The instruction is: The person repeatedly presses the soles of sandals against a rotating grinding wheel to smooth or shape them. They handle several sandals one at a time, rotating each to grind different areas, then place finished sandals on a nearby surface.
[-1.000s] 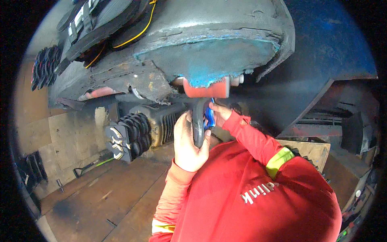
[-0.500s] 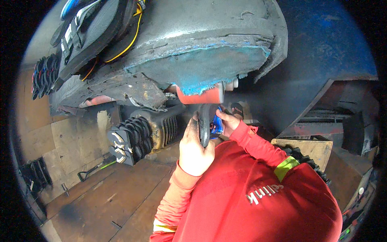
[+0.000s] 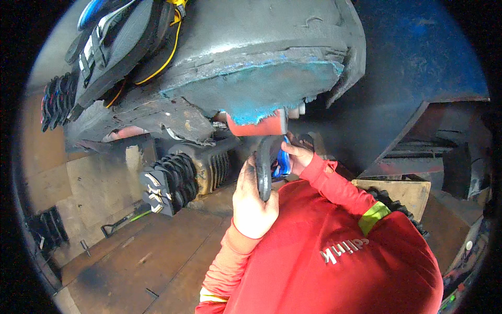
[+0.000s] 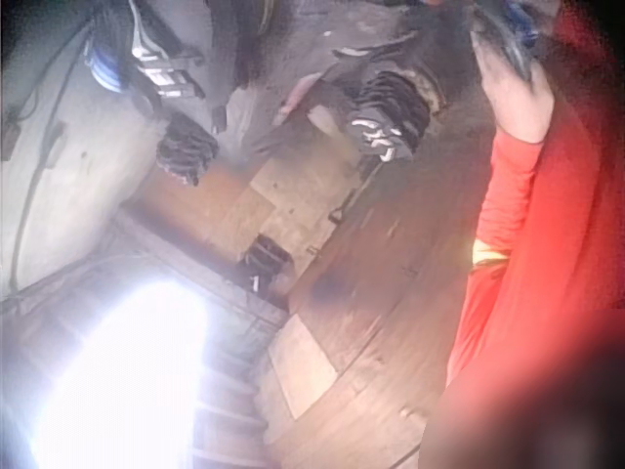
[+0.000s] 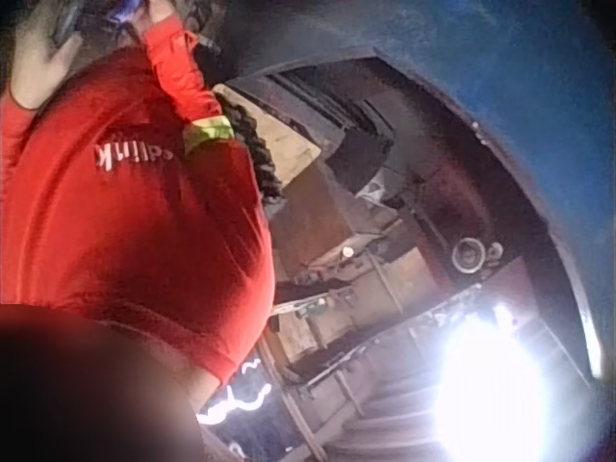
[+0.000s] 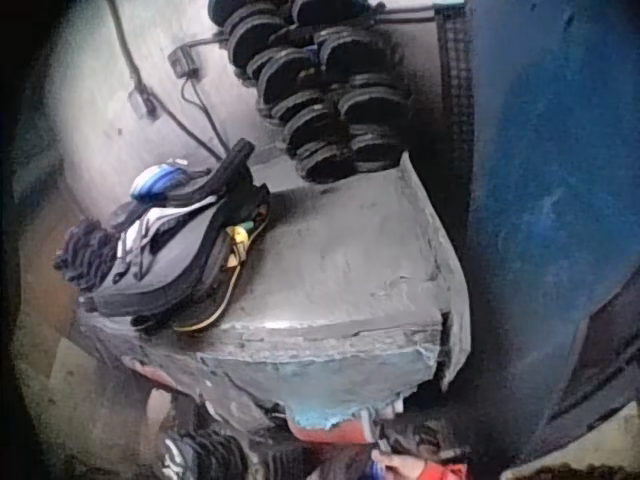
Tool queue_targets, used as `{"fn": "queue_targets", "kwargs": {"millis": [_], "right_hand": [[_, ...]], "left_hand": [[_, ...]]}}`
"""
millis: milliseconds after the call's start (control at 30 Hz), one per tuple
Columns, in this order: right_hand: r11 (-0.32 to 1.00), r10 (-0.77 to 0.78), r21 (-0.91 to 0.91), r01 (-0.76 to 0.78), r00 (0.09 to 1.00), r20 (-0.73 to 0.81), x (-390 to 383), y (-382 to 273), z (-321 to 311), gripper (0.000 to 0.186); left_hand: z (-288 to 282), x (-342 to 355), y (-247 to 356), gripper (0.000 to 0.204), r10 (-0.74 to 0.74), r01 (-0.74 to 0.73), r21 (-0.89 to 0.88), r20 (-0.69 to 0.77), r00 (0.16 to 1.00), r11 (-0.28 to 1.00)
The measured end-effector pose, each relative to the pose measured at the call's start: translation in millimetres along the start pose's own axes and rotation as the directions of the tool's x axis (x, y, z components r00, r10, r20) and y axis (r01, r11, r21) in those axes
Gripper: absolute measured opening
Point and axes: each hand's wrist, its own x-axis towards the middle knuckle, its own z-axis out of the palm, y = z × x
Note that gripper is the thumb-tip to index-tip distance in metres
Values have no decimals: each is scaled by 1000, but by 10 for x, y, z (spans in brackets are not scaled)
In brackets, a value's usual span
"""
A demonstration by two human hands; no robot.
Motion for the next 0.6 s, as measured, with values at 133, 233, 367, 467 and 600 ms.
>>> {"fn": "queue_targets", "kwargs": {"millis": [133,233,367,467,600], "right_hand": [[999,-25,39,23,998,53,-137,17,55,58],[989,99,140,-49,919,-380,-295,24,172,57],[1000,2,-23,-5,988,-153,-199,-139,251,49],[980,46,-190,-58,997,-66,-28,-208,254,48],[998,-23,-54,34,980,196,46,-147,264,60]], "left_hand": [[23,242,14,65,35,-34,-14,50,998,999],[92,496,-14,60,-236,275,-103,287,928,956],[25,134,21,65,-125,127,-37,41,991,991],[-137,-185,-63,73,-53,53,-46,-10,999,998],[-207,-210,-71,75,27,-26,-42,22,999,999]]}}
